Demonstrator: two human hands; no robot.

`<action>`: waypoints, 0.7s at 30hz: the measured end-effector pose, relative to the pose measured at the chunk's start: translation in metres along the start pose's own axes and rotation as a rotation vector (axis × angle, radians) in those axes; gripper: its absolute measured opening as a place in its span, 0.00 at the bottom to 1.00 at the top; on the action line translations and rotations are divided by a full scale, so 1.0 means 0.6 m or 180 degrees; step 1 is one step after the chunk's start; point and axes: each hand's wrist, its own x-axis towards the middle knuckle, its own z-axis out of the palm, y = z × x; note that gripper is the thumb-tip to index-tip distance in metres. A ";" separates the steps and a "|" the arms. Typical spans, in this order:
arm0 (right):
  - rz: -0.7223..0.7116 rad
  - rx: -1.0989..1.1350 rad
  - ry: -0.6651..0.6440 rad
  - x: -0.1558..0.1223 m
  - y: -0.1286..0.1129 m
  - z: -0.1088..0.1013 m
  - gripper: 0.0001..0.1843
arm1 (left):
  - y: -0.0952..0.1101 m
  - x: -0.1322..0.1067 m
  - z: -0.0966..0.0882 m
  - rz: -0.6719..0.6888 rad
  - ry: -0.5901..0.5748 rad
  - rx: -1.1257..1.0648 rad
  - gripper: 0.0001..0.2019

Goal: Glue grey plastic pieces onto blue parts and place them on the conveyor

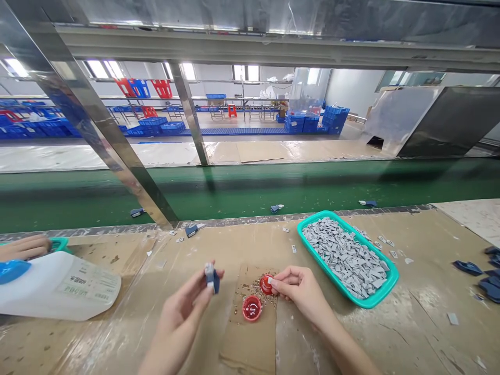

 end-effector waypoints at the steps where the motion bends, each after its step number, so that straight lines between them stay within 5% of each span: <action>1: 0.0002 0.0015 0.0005 0.000 0.000 0.000 0.20 | 0.006 0.028 -0.006 0.0248 -0.0048 0.0426 0.26; 4: 0.0043 0.0119 0.0003 -0.003 -0.002 -0.002 0.19 | 0.019 0.131 -0.007 0.1103 -0.0057 0.1892 0.23; 10: 0.0068 0.0560 -0.0071 -0.011 -0.016 -0.009 0.20 | 0.022 0.310 0.067 0.1547 -0.0034 0.2503 0.20; 16: -0.0015 0.0716 -0.0068 -0.004 -0.017 -0.007 0.21 | 0.020 0.357 0.183 0.1757 -0.0436 0.2466 0.16; 21: -0.0076 0.0742 -0.0054 -0.010 -0.022 -0.008 0.21 | 0.017 0.363 0.215 0.1418 -0.0744 0.2165 0.14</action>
